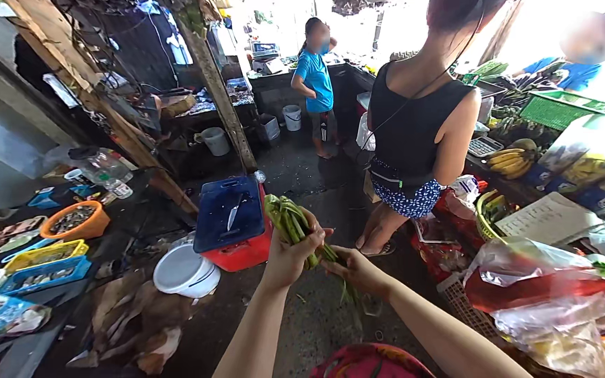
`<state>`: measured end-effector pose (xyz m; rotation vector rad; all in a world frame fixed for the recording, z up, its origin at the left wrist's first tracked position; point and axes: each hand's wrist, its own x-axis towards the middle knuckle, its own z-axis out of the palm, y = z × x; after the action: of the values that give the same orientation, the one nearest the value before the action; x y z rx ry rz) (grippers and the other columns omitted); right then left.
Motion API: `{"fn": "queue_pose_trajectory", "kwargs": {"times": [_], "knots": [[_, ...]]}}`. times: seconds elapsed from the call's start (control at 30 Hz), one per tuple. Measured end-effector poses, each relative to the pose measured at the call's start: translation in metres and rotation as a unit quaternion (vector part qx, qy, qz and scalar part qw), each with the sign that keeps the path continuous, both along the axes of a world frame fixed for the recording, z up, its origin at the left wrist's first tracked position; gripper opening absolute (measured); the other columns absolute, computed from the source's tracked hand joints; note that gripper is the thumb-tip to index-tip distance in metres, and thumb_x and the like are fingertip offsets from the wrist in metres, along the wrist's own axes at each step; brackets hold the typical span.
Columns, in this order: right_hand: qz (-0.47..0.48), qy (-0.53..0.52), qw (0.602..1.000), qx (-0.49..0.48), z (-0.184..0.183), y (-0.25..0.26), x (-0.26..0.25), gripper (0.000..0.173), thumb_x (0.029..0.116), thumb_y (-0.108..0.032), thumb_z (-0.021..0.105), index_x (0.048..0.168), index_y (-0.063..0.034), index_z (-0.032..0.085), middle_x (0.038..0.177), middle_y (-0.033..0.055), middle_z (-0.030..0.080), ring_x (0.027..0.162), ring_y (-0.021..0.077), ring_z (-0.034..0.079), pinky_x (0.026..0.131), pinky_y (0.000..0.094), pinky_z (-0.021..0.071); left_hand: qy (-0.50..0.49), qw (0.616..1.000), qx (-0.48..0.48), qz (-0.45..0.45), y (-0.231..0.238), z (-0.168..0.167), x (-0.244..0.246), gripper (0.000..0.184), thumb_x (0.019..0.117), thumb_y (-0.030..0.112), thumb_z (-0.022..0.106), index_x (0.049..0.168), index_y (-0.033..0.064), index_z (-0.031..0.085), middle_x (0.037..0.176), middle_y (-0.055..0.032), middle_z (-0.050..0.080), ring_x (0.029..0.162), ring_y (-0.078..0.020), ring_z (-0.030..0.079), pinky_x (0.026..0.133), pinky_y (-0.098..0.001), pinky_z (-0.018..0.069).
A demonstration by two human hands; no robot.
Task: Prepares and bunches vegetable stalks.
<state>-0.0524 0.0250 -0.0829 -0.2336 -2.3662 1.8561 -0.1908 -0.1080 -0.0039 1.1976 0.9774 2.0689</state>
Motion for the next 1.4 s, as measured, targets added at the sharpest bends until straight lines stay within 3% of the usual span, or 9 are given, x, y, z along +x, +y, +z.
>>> {"fn": "queue_pose_trajectory", "kwargs": {"times": [0.1,0.17,0.33,0.43,0.7,0.83,1.17,1.3,1.4], "knots": [[0.01,-0.009,0.998,0.067,-0.004,0.008,0.006,0.031,0.1087,-0.032,0.05,0.118,-0.0056,0.062,0.08,0.0007,0.056,0.066,0.005,0.052,0.064,0.023,0.0462,-0.004,0.998,-0.059,0.022,-0.012,0.003,-0.001,0.011,0.0931,0.006,0.066,0.103,0.0046,0.061,0.094,-0.0118,0.073,0.093,-0.0279,0.074,0.097,-0.05,0.0582],[0.007,-0.005,0.996,0.09,-0.008,0.01,0.011,0.031,0.1087,-0.034,0.049,0.116,-0.0064,0.062,0.077,0.0001,0.053,0.064,0.0059,0.05,0.063,0.0244,0.0447,-0.003,0.993,-0.101,0.057,-0.018,0.004,-0.001,0.015,0.0951,0.005,0.062,0.109,-0.0004,0.058,0.098,-0.0165,0.073,0.095,-0.0309,0.074,0.092,-0.0467,0.0609],[0.039,-0.027,0.982,0.184,-0.009,0.003,0.011,0.034,0.1092,-0.034,0.047,0.117,-0.0031,0.058,0.082,0.0108,0.058,0.072,0.0208,0.058,0.07,0.0402,0.0508,0.03,0.961,-0.184,0.206,-0.016,0.0,-0.001,0.005,0.0941,0.006,0.06,0.098,0.0025,0.06,0.072,-0.0048,0.071,0.064,-0.019,0.072,0.066,-0.0358,0.0647],[0.042,-0.06,0.965,0.252,-0.005,-0.001,0.01,0.039,0.109,-0.038,0.046,0.122,-0.0034,0.059,0.092,0.0154,0.066,0.084,0.0294,0.066,0.08,0.0504,0.0544,0.11,0.907,-0.298,0.276,-0.016,-0.005,-0.006,0.006,0.0907,0.01,0.065,0.094,0.0065,0.062,0.067,0.0023,0.066,0.056,-0.0095,0.066,0.056,-0.0277,0.0594],[0.118,-0.181,0.884,0.415,0.036,-0.011,0.004,0.047,0.1083,-0.048,0.044,0.126,-0.0085,0.061,0.114,0.0157,0.069,0.108,0.0343,0.068,0.092,0.0556,0.0524,0.325,0.681,-0.626,0.196,-0.013,-0.015,0.006,0.039,0.0931,0.022,0.065,0.129,0.0077,0.06,0.107,-0.0141,0.071,0.099,-0.0299,0.07,0.086,-0.0524,0.0565],[0.122,-0.175,0.867,0.45,0.043,-0.017,0.005,0.048,0.1064,-0.048,0.049,0.119,-0.0046,0.063,0.107,0.0172,0.07,0.103,0.0355,0.069,0.088,0.0558,0.053,0.356,0.638,-0.671,0.13,-0.011,-0.018,0.012,0.044,0.0949,0.025,0.067,0.134,0.0078,0.057,0.116,-0.0165,0.069,0.109,-0.033,0.068,0.092,-0.0538,0.055],[0.107,-0.059,0.848,0.515,0.051,-0.017,0.012,0.029,0.1043,-0.026,0.05,0.097,-0.0044,0.067,0.086,0.0144,0.068,0.085,0.0326,0.069,0.073,0.0514,0.0538,0.36,0.659,-0.66,0.015,-0.011,-0.021,-0.007,0.037,0.092,0.026,0.07,0.123,0.0068,0.062,0.106,-0.0151,0.068,0.099,-0.0305,0.067,0.086,-0.0538,0.0542],[0.1,-0.064,0.841,0.528,0.053,-0.008,0.019,0.039,0.1065,-0.038,0.049,0.1,-0.0049,0.069,0.087,0.0137,0.069,0.087,0.0316,0.07,0.077,0.0509,0.0547,0.301,0.76,-0.575,-0.037,-0.014,-0.034,-0.016,0.038,0.0944,0.034,0.073,0.118,0.0066,0.064,0.092,-0.0075,0.067,0.082,-0.0176,0.065,0.079,-0.0415,0.0548],[0.088,-0.05,0.835,0.541,0.06,-0.004,0.028,0.051,0.1047,-0.05,0.05,0.091,-0.0029,0.066,0.079,0.0135,0.067,0.082,0.0318,0.069,0.078,0.0496,0.0538,0.215,0.833,-0.498,-0.109,-0.02,-0.045,-0.021,0.031,0.0958,0.043,0.067,0.104,0.0126,0.065,0.073,0.0066,0.063,0.063,-0.0029,0.06,0.062,-0.0241,0.053]]}}
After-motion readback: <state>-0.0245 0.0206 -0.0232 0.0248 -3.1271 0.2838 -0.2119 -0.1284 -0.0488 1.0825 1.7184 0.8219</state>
